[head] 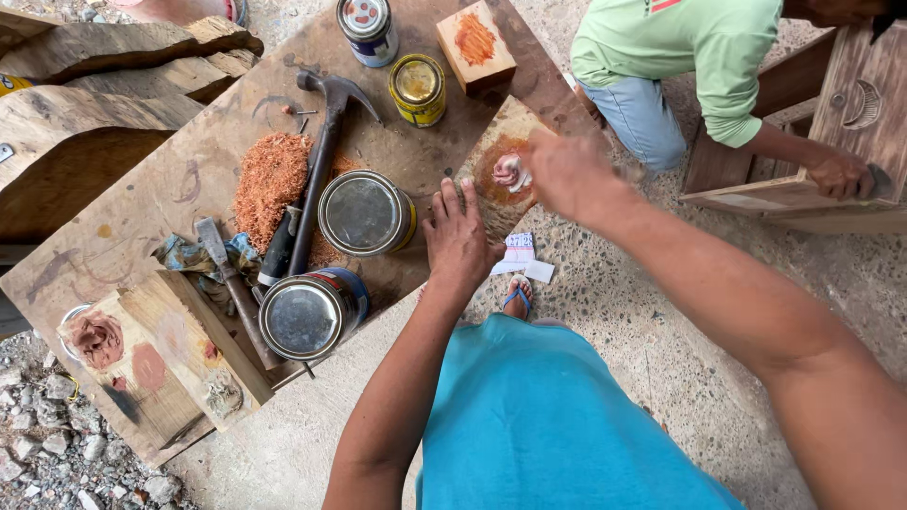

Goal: The person mixes reddish-brown and white wood filler on a small wooden board using a putty knife, then applies the mixed filler to a geometric-patterned wooden tabletop. The person repeatedly scoops filler from cans and blends it on the board before spreading it onto the tabletop surface.

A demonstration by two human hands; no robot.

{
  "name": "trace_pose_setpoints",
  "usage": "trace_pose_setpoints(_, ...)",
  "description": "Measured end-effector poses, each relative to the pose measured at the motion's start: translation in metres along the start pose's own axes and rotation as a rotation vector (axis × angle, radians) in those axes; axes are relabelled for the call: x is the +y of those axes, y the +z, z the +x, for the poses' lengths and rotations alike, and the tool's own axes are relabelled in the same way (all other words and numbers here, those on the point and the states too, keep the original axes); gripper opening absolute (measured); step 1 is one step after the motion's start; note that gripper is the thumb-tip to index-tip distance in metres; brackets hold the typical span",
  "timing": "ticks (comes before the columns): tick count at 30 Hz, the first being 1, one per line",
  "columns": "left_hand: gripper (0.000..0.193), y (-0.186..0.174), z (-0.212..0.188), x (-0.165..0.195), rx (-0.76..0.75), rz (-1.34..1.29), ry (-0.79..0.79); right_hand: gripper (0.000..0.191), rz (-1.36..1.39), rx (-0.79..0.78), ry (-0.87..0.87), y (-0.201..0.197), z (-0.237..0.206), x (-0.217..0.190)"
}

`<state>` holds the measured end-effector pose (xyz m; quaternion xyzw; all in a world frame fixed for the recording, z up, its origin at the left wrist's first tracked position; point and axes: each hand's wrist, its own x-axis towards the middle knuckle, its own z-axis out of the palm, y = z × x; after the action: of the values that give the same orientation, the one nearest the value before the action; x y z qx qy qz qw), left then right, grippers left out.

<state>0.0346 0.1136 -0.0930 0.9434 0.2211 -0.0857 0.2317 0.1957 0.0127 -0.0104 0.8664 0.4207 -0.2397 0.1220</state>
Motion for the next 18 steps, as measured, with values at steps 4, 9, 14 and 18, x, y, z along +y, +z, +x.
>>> trace_pose_setpoints(4,0.119,-0.001,-0.001,0.0,0.013,0.005,0.006,0.02,0.088,0.067,0.018,0.01,0.004,0.01)
trace_pose_setpoints(9,0.118,-0.003,0.002,-0.002,0.005,0.024,-0.005,0.017,0.09,0.152,-0.092,0.015,0.013,0.015)
trace_pose_setpoints(14,0.119,-0.001,0.003,0.0,-0.005,-0.001,-0.022,0.02,-0.194,0.113,-0.124,0.018,0.012,0.012)
trace_pose_setpoints(18,0.119,0.001,0.002,0.001,0.001,0.008,-0.034,0.025,-0.026,-0.004,-0.023,0.018,0.004,0.012)
